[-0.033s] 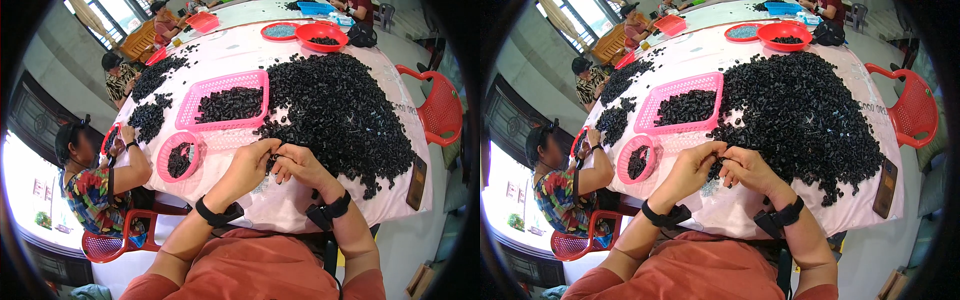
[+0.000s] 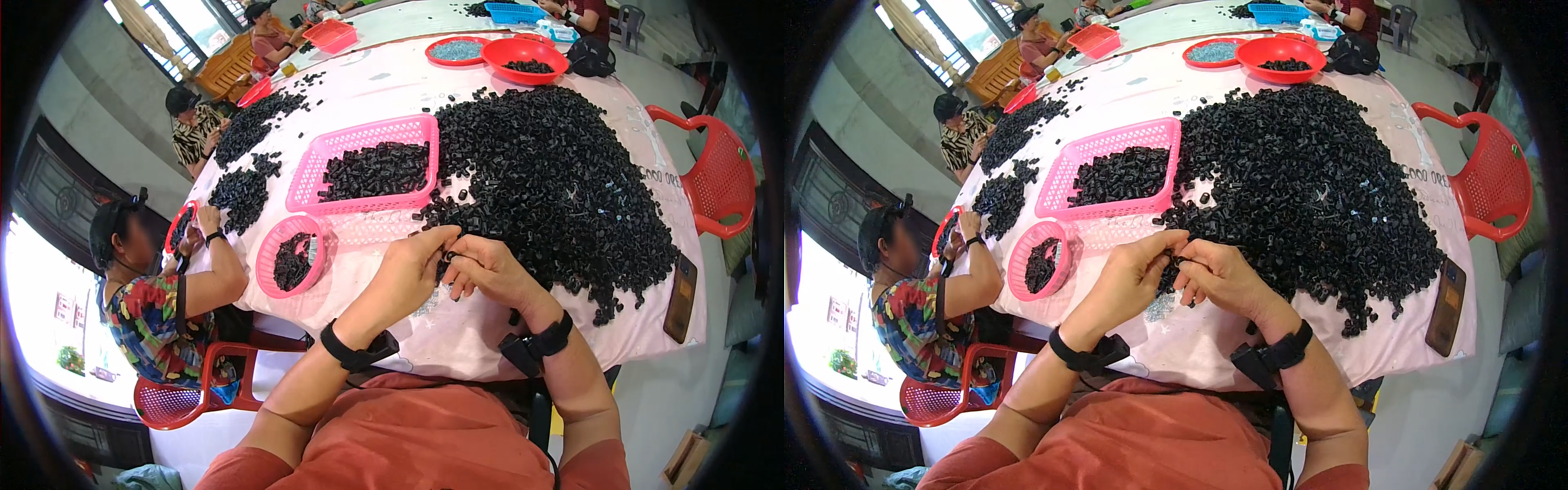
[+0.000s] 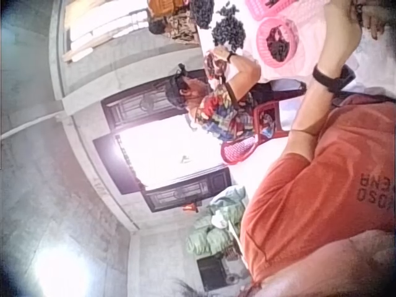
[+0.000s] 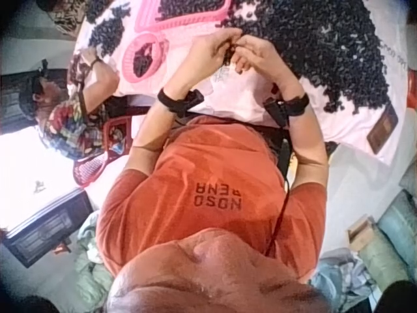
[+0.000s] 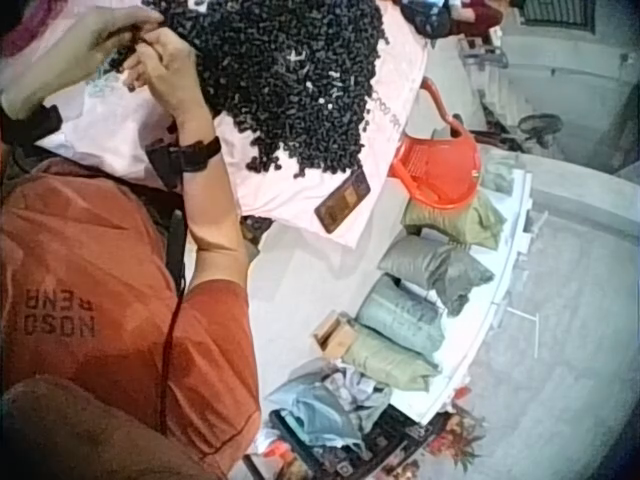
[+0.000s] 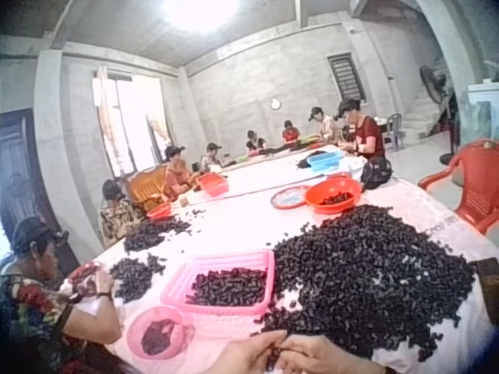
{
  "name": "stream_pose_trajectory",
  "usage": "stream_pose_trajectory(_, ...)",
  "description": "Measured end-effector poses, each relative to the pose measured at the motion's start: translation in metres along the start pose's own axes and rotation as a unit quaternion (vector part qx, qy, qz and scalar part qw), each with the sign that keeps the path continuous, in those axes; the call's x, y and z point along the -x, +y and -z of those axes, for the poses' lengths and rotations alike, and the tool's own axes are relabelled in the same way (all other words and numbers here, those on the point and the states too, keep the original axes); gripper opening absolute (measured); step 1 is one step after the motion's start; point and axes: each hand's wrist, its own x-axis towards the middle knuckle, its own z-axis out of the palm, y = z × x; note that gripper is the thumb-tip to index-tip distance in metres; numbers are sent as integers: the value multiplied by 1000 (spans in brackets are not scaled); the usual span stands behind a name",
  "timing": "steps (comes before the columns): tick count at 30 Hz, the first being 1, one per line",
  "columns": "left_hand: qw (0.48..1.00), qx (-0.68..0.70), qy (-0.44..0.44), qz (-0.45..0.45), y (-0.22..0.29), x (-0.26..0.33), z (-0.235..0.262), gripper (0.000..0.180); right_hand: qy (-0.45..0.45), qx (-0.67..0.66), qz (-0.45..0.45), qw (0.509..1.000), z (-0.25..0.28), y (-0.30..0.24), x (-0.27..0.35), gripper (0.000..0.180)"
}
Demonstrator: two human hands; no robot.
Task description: Sorting and assembling small black plastic shoe components at a large table.
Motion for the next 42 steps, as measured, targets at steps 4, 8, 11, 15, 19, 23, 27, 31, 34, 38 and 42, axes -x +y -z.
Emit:
stream_pose_trajectory(4, 1000, -25, -4, -14, 6, -2, -4, 38, 3, -6, 18, 1000, 0, 1, -1, 20)
stream_pose_trajectory(8, 1000, -15, -3, 11, 10, -2, -7, 40, 11, -22, 14, 1000, 1, 2, -1, 20)
stream_pose_trajectory(11, 1000, 24, 15, 10, 1, -2, -11, 40, 12, -34, 16, 999, 1, 0, 0, 20)
stream_pose_trajectory(15, 997, 72, 23, 30, -3, -1, -9, 37, -3, -57, 9, 998, 2, 2, -1, 20)
stream_pose_trajectory(19, 998, 39, 22, 35, -4, -1, -5, 33, 5, -62, 14, 998, 1, -2, 1, 20)
stream_pose_trajectory(23, 997, 10, -4, 71, -1, 2, -4, 26, 10, -63, 23, 998, 2, 1, -1, 20)
stream_pose_trajectory(27, 996, -29, -3, 85, 10, 0, 0, 21, 15, -55, 28, 998, 2, 0, 0, 20)
stream_pose_trajectory(31, 994, 41, 100, 29, -10, -1, -11, 20, 14, -52, 25, 998, 1, 0, -1, 20)
stream_pose_trajectory(34, 996, 14, 83, 30, -4, -2, -10, 27, 8, -49, 30, 998, 1, 2, -1, 20)
stream_pose_trajectory(38, 995, 25, 60, 72, 4, -2, -11, 34, 8, -50, 35, 998, 1, 3, -1, 20)
stream_pose_trajectory(42, 997, 8, 56, 45, 4, 0, -13, 38, 8, -60, 29, 998, 2, 6, -3, 19)
